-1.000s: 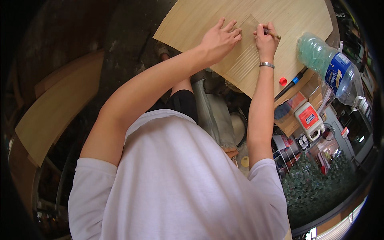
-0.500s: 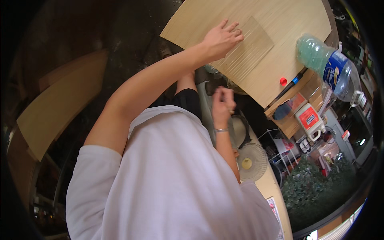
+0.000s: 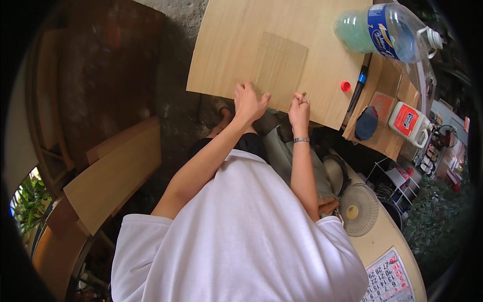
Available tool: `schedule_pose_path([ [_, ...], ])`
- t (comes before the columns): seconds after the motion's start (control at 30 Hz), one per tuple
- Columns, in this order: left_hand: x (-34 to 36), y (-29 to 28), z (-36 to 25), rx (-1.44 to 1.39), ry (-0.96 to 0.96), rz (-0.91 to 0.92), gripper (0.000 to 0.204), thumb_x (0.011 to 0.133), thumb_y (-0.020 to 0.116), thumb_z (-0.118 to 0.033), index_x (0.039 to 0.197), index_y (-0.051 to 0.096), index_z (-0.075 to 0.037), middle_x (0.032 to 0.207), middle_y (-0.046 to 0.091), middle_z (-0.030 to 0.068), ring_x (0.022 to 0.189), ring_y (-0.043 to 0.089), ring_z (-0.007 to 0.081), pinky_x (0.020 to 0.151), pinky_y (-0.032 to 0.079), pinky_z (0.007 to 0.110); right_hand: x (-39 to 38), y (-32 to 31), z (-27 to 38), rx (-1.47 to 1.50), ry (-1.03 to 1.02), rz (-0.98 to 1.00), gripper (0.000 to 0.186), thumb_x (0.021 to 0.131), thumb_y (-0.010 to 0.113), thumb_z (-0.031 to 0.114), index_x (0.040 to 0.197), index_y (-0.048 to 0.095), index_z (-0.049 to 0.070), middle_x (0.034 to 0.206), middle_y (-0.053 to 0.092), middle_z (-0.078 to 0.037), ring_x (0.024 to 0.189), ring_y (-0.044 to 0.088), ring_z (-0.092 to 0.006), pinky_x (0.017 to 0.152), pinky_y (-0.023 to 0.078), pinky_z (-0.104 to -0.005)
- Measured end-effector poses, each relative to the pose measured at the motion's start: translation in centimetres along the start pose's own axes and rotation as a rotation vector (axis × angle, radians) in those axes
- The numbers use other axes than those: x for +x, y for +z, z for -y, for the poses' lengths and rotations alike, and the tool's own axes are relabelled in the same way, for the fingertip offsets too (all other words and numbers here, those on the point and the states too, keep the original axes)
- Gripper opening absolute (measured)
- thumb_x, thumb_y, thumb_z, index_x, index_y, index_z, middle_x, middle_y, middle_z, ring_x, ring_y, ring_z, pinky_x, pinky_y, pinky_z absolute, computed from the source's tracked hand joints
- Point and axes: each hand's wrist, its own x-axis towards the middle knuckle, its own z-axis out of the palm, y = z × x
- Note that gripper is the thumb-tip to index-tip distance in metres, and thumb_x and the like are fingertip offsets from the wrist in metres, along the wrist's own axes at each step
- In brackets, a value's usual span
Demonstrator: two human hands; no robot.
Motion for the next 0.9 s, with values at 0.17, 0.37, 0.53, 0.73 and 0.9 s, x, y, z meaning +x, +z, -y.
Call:
schedule_pose_path([
  [0.17, 0.5, 0.5, -0.4, -0.003, -0.098, -0.011, 0.067, 0.080, 0.074, -0.033, 0.127, 0.046, 0.006, 0.126, 0.047, 0.0290, 0.121, 0.045, 0.0437, 0.101, 0.039, 0.049, -0.4, 0.1, -0.3, 0.056, -0.009, -0.004, 0.033, 0.094, 0.048, 0.020, 0.116, 0.065, 0.002, 0.108, 0.059, -0.023, 0.103, 0.059, -0.0387, 0.091, 0.048, -0.0450],
  [0.37, 1.6, 0.6, 0.6, -0.108, -0.193, -0.098, 0.057, 0.079, 0.076, -0.028, 0.120, 0.054, 0.005, 0.115, 0.059, 0.0234, 0.112, 0.055, 0.0394, 0.095, 0.045, 0.046, 0.1, -0.3, -0.5, 0.176, -0.005, 0.034, 0.032, 0.097, 0.049, 0.023, 0.109, 0.067, -0.001, 0.101, 0.062, -0.024, 0.102, 0.059, -0.0380, 0.088, 0.048, -0.0453],
  [0.53, 3.0, -0.5, 1.9, -0.497, -0.242, 0.002, 0.037, 0.084, 0.073, -0.013, 0.112, 0.057, 0.003, 0.102, 0.066, 0.0157, 0.094, 0.063, 0.0229, 0.081, 0.051, 0.033, -0.4, -2.9, -0.1, 0.271, 0.109, 0.073, 0.034, 0.099, 0.051, 0.029, 0.097, 0.056, -0.004, 0.091, 0.063, -0.025, 0.099, 0.060, -0.0365, 0.081, 0.048, -0.0426],
  [0.73, 4.0, -2.7, 1.8, -0.669, -0.227, 0.268, 0.019, 0.082, 0.076, -0.014, 0.094, 0.066, -0.003, 0.088, 0.068, 0.0051, 0.080, 0.059, 0.0125, 0.075, 0.045, 0.026, -9.0, -2.4, -2.9, 0.397, -0.001, -0.137, 0.017, 0.099, 0.051, 0.015, 0.107, 0.051, 0.000, 0.081, 0.060, -0.012, 0.065, 0.059, -0.0260, 0.063, 0.049, -0.0385],
  [0.9, 3.7, -4.3, 0.0, -0.640, -0.298, 0.314, 0.012, 0.084, 0.071, -0.006, 0.092, 0.067, 0.002, 0.087, 0.068, 0.0063, 0.078, 0.059, 0.0133, 0.077, 0.045, 0.027, -15.0, 1.5, -2.9, 0.673, 0.304, 0.205, 0.020, 0.101, 0.050, 0.015, 0.114, 0.057, 0.001, 0.079, 0.063, -0.007, 0.062, 0.060, -0.0111, 0.058, 0.050, -0.0265],
])
